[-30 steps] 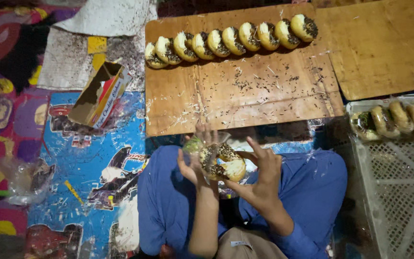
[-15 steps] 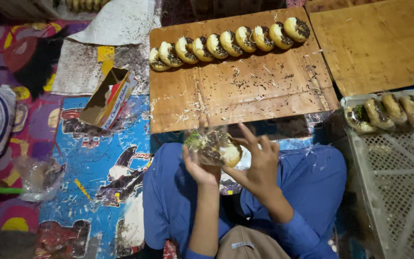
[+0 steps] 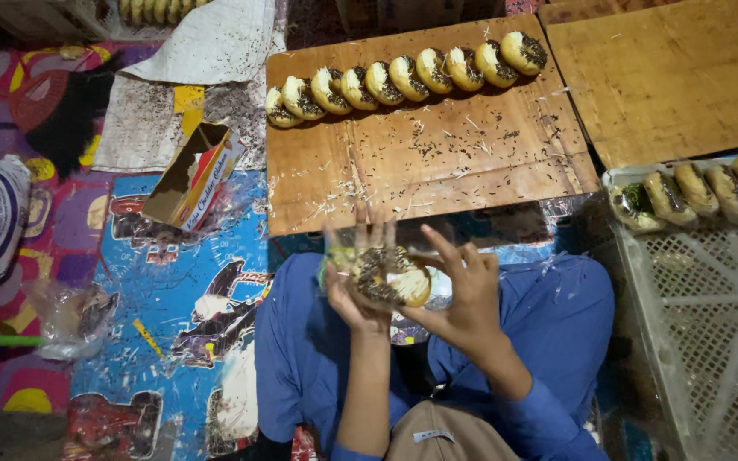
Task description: The person sits on the floor and repeatedly picks up doughnuts from a wooden board, places them into small plastic bags, and arranges the filled bags into a white plastic crate.
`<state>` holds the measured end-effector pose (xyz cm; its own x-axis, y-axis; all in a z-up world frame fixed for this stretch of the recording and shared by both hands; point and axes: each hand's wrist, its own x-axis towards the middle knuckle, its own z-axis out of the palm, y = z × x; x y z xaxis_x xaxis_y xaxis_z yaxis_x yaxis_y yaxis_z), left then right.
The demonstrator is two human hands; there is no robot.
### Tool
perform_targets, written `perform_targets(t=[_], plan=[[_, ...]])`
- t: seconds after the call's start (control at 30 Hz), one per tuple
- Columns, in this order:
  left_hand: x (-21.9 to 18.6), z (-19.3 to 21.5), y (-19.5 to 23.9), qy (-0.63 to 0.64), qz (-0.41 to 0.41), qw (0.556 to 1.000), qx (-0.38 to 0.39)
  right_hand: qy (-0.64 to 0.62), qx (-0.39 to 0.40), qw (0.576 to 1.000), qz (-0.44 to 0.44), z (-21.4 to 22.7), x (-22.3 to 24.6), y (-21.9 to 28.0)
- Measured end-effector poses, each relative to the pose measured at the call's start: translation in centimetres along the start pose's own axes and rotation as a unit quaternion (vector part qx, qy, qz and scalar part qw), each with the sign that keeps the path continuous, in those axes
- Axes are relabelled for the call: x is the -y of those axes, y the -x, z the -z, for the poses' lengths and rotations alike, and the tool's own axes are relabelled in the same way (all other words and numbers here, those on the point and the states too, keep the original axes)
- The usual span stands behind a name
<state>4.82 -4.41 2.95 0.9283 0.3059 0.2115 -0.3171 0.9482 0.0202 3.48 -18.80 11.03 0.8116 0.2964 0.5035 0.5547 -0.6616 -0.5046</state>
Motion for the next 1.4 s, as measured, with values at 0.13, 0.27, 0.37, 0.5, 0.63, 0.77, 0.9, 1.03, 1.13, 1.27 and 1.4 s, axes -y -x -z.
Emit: perform_targets(t=[0.13, 0.27, 0.37, 0.5, 0.63, 0.77, 0.9, 1.03, 1.13, 1.27, 1.4], plan=[[0.3, -1.2, 0.2, -0.129, -0.024, 0.99, -0.051, 0.01, -0.066, 0.998, 0.019, -1.1, 0.3, 0.5], [-0.2, -2.0, 0.5, -0.146, -0.027, 0.989, -0.026, -0.011, -0.075, 0.997, -0.006, -0.6, -0.5, 0.7], [-1.0, -2.9, -0.1, -0.232, -0.032, 0.971, -0.052, -0.071, -0.051, 0.995, -0.037, 0.0, -1.5, 0.7], [-1.4, -4.0, -0.2, -0.303, -0.078, 0.941, -0.129, -0.158, -0.072, 0.981, -0.088, 0.6, -2.7, 1.2], [-1.4, -4.0, -0.2, -0.325, -0.092, 0.936, -0.103, -0.288, -0.1, 0.947, -0.102, 1.2, -3.4, 0.9], [-0.8, -3.2, -0.1, -0.303, -0.095, 0.944, -0.088, -0.2, -0.086, 0.972, -0.093, 1.9, -3.0, 0.1], [-0.6, -2.9, 0.2, -0.246, -0.075, 0.965, -0.042, -0.05, -0.028, 0.998, -0.011, 1.7, -1.6, -0.6], [-0.8, -3.4, 0.1, -0.08, -0.07, 0.994, -0.03, -0.013, -0.011, 0.999, 0.032, 0.7, -0.4, -0.6], [-0.4, -3.9, 0.1, -0.081, -0.042, 0.996, 0.009, -0.048, -0.025, 0.998, 0.031, 0.0, 0.2, -0.3], [1.0, -4.8, 1.5, -0.127, 0.001, 0.992, 0.007, -0.063, -0.071, 0.994, 0.049, -0.5, 1.0, -0.4], [1.2, -5.3, 2.7, -0.187, 0.06, 0.979, 0.051, -0.019, -0.098, 0.992, 0.077, -0.9, 1.0, -0.7]])
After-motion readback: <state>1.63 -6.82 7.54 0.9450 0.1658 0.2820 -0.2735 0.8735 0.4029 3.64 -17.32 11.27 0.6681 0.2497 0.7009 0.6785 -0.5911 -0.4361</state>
